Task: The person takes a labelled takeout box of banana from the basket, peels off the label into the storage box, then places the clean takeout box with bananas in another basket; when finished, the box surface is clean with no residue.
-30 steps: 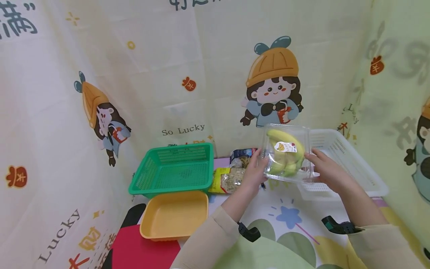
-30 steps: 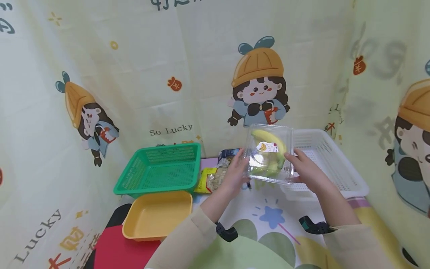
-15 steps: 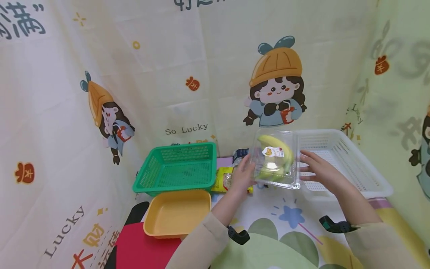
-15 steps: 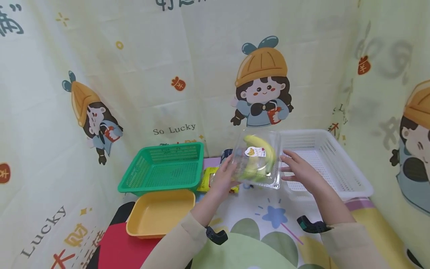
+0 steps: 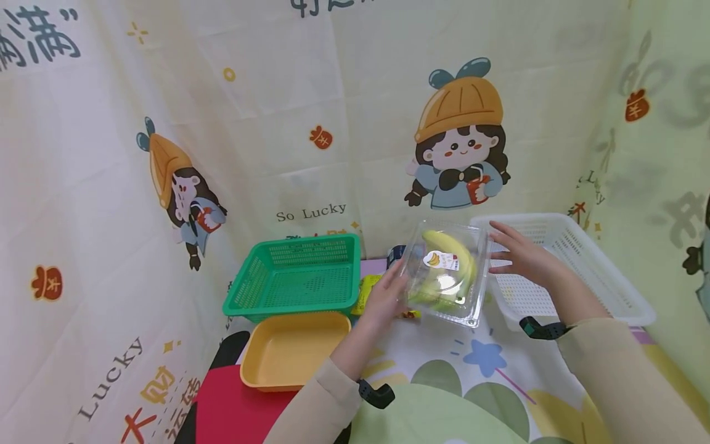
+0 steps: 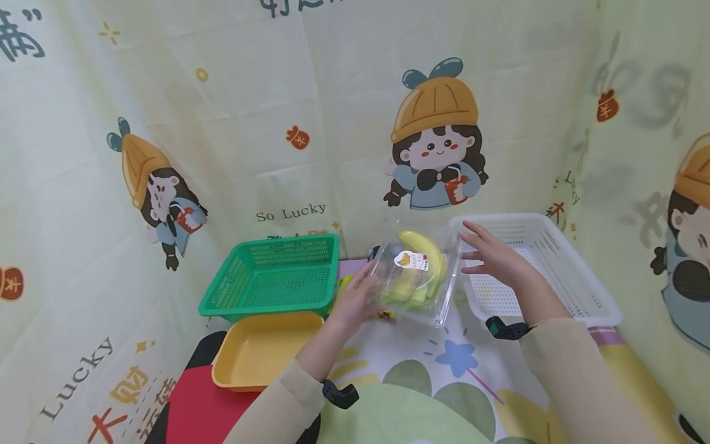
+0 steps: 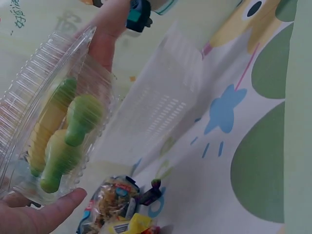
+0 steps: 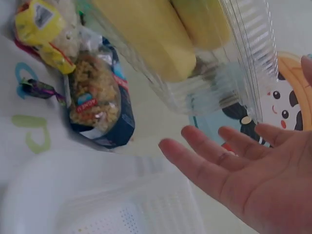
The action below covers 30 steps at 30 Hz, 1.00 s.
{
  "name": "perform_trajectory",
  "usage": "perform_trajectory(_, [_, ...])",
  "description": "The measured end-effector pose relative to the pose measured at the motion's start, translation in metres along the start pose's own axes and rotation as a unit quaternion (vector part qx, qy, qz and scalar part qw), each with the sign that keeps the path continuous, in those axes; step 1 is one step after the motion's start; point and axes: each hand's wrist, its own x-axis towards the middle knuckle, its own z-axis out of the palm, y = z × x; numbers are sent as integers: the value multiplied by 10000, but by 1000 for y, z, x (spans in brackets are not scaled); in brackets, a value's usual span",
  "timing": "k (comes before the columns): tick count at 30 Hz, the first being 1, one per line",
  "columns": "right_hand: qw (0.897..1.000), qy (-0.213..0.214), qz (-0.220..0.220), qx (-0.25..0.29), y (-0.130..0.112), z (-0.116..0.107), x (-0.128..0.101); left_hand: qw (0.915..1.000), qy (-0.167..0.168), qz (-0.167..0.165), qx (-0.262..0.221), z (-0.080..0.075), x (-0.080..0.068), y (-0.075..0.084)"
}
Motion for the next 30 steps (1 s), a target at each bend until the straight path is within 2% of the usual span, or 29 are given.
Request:
perform_trajectory(8, [9972, -704, 74, -240, -6, -8, 23, 9998, -201, 26, 65, -6, -4, -2])
perform_trajectory(15, [9920, -1234, 252, 2, 0, -10, 27, 9992, -394, 0, -46, -9, -3, -6])
perform_trajectory(20, [9914, -1296, 207, 11, 3, -8, 26, 9988, -461, -121, -97, -13, -1, -7])
perform_trajectory(26, [9931, -1168, 135, 42, 7, -5, 26, 9979, -615, -214, -32, -18, 1, -5])
perform_trajectory(30, [9942, -1065, 45, 110, 8, -3, 23, 9972, -691, -202, -188, -22, 0, -1])
